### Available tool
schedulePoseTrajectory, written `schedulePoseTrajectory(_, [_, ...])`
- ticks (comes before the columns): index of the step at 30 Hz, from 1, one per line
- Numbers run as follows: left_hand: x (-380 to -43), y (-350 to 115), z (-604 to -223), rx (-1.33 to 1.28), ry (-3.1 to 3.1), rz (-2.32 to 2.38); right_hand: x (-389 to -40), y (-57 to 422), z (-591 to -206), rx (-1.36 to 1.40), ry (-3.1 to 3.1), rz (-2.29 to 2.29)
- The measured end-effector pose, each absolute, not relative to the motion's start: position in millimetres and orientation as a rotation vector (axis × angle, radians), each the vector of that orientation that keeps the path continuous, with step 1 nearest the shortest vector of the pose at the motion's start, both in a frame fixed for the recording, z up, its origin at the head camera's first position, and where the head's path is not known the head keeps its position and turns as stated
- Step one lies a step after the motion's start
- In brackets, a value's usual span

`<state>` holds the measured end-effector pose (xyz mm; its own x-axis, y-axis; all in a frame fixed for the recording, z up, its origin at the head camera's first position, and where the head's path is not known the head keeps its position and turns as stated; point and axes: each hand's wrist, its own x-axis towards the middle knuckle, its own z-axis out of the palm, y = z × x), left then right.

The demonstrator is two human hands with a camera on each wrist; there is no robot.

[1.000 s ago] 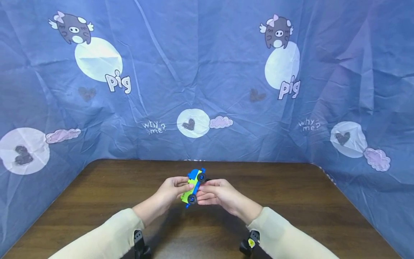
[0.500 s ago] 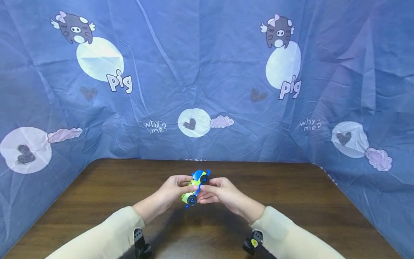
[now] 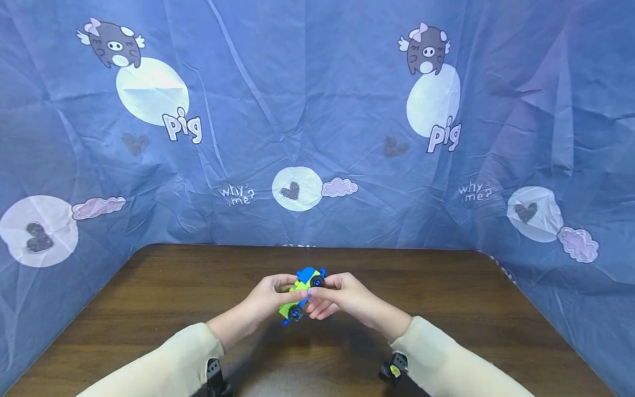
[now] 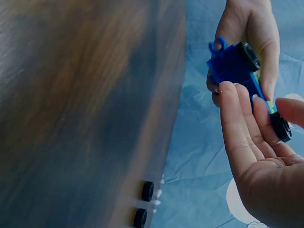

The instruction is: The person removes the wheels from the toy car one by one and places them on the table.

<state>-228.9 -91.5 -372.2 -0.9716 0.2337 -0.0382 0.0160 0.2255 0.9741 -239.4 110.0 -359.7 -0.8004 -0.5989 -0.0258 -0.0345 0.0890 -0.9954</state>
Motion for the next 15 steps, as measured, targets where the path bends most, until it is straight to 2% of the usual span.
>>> schedulePoseTrajectory(15, [-225.5, -90.9, -374.6, 0.354, 2.321, 1.805, -241.3, 108.6, -369.6, -0.720, 2.139, -1.763])
